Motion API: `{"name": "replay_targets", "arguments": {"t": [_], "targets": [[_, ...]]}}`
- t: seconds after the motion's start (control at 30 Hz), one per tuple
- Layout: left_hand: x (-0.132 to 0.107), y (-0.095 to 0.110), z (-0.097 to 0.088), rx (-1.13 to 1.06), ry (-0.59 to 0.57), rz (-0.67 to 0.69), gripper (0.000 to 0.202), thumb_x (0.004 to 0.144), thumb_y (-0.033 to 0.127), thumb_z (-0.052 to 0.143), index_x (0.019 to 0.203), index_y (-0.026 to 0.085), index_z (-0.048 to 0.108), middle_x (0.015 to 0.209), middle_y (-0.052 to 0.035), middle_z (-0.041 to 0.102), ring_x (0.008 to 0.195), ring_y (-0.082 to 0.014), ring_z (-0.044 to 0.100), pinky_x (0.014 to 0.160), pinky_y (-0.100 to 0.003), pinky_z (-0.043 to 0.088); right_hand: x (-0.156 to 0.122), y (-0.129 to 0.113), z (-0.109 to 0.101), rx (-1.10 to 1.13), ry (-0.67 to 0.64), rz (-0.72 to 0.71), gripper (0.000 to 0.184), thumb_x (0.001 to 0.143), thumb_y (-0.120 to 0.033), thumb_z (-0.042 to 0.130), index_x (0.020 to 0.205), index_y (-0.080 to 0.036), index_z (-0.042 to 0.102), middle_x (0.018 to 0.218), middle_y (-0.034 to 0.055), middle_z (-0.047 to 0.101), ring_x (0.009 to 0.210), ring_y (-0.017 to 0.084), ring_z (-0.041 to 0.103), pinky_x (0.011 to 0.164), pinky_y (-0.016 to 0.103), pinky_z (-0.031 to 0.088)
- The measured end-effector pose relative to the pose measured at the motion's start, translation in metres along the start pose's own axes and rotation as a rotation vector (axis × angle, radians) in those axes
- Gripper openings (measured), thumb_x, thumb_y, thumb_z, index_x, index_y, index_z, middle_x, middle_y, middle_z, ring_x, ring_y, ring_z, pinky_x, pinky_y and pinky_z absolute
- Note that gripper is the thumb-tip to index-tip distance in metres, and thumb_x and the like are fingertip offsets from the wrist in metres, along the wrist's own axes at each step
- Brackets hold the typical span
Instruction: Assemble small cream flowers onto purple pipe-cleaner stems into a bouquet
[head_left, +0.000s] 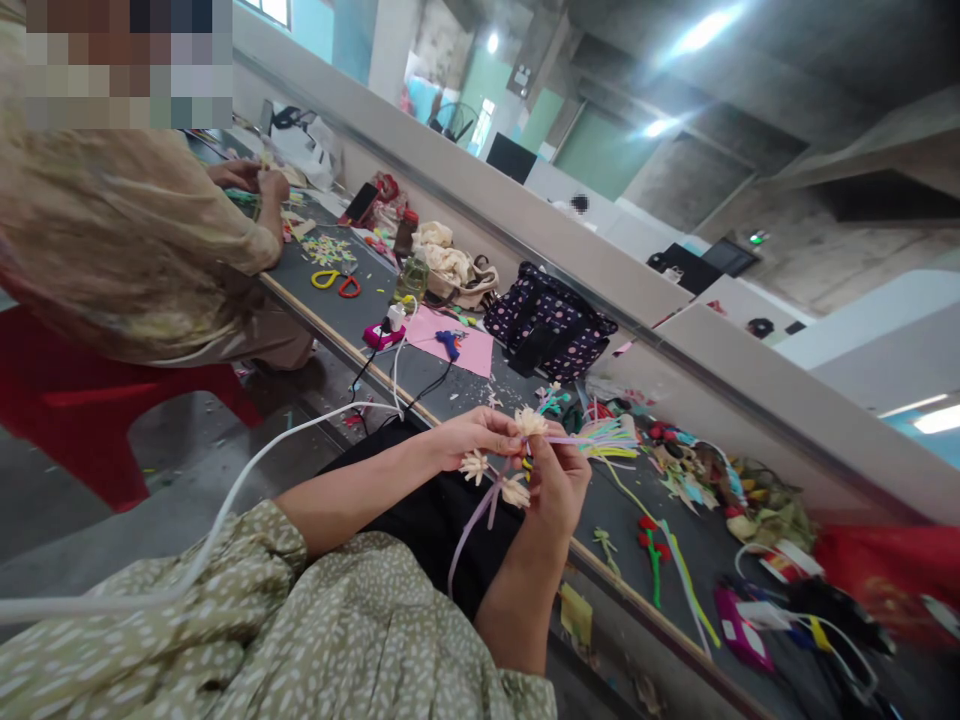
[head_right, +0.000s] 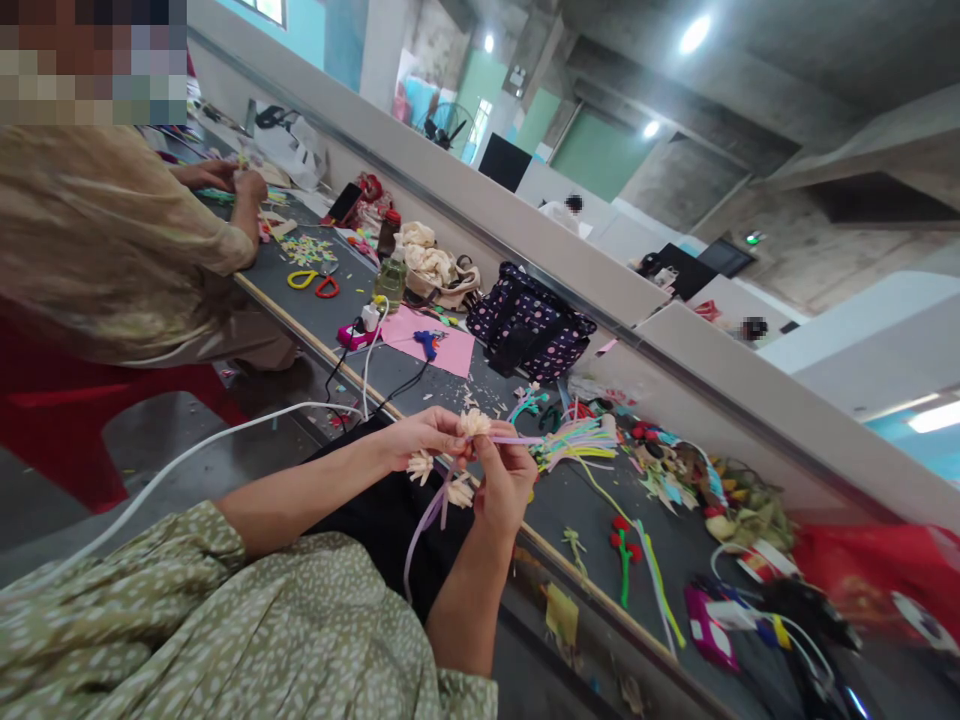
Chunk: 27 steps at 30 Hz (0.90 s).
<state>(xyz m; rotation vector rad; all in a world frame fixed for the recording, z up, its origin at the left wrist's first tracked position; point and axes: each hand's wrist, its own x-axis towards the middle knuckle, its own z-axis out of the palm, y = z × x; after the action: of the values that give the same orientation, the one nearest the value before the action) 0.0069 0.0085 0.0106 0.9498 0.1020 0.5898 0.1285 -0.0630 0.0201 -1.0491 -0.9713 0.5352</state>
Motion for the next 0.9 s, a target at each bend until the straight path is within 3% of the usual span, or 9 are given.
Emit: {"name": "replay_targets", "arguments": {"t": [0.17, 0.33, 0.43, 0.5, 0.63, 0.73, 0.9], "targets": [[0.005, -0.003, -0.002, 0.073, 0.038, 0.025, 0.032, 0.059, 0.035, 0.082, 0.073, 0.009, 0.07, 0.065, -0.0044, 0.066, 0.059, -0.01, 0.06, 0.064, -0.022, 0.045, 0.004, -0.001, -0.003, -0.101, -0.026, -0.162, 0.012, 0.071, -0.026, 0.071, 0.074, -0.016, 0.065, 0.084, 0.0024, 0.061, 0.079, 0.015, 0.058, 0.07, 0.029, 0.047], [0.009, 0.001, -0.006, 0.287, 0.164, 0.13, 0.032, 0.066, 0.038, 0.076, 0.083, 0.011, 0.071, 0.076, -0.0064, 0.07, 0.07, -0.0138, 0.063, 0.072, -0.026, 0.046, 0.01, 0.005, -0.007, -0.272, 0.056, -0.206, 0.017, 0.073, -0.032, 0.069, 0.076, -0.016, 0.065, 0.083, 0.0033, 0.06, 0.077, 0.015, 0.058, 0.069, 0.03, 0.048], [0.005, 0.01, -0.005, 0.587, 0.36, 0.268, 0.025, 0.072, 0.034, 0.069, 0.085, 0.013, 0.071, 0.078, -0.0049, 0.07, 0.07, -0.0142, 0.061, 0.07, -0.027, 0.045, 0.012, 0.008, -0.008, -0.362, 0.109, -0.225, 0.02, 0.073, -0.035, 0.069, 0.077, -0.015, 0.065, 0.08, 0.0033, 0.061, 0.075, 0.016, 0.058, 0.069, 0.029, 0.048], [0.0, 0.016, 0.0, 0.853, 0.477, 0.425, 0.015, 0.074, 0.028, 0.067, 0.08, 0.015, 0.071, 0.08, -0.0042, 0.069, 0.079, -0.0164, 0.06, 0.078, -0.029, 0.045, 0.011, 0.008, -0.007, -0.389, 0.13, -0.231, 0.021, 0.074, -0.036, 0.068, 0.077, -0.015, 0.066, 0.078, 0.0032, 0.061, 0.074, 0.016, 0.058, 0.069, 0.029, 0.048], [-0.007, 0.017, 0.012, 1.166, 0.524, 0.607, 0.01, 0.073, 0.027, 0.069, 0.079, 0.019, 0.07, 0.086, -0.0045, 0.068, 0.095, -0.0204, 0.054, 0.087, -0.034, 0.042, 0.007, 0.007, 0.0, -0.374, 0.144, -0.243, 0.021, 0.075, -0.036, 0.068, 0.078, -0.015, 0.066, 0.079, 0.0034, 0.062, 0.075, 0.016, 0.058, 0.071, 0.03, 0.048], [-0.006, 0.01, 0.015, 1.19, 0.551, 0.609, 0.01, 0.072, 0.027, 0.071, 0.078, 0.02, 0.07, 0.084, -0.0042, 0.066, 0.095, -0.0208, 0.053, 0.084, -0.034, 0.043, 0.004, 0.005, 0.005, -0.34, 0.148, -0.255, 0.019, 0.075, -0.034, 0.068, 0.076, -0.015, 0.066, 0.077, 0.0027, 0.062, 0.076, 0.016, 0.057, 0.075, 0.032, 0.047], [0.002, 0.003, 0.01, 1.039, 0.592, 0.578, 0.009, 0.069, 0.026, 0.073, 0.072, 0.018, 0.07, 0.078, -0.0034, 0.061, 0.085, -0.0168, 0.056, 0.077, -0.029, 0.046, 0.004, 0.004, 0.008, -0.303, 0.119, -0.247, 0.017, 0.076, -0.032, 0.068, 0.077, -0.015, 0.066, 0.078, 0.0028, 0.062, 0.077, 0.016, 0.057, 0.077, 0.033, 0.047]]}}
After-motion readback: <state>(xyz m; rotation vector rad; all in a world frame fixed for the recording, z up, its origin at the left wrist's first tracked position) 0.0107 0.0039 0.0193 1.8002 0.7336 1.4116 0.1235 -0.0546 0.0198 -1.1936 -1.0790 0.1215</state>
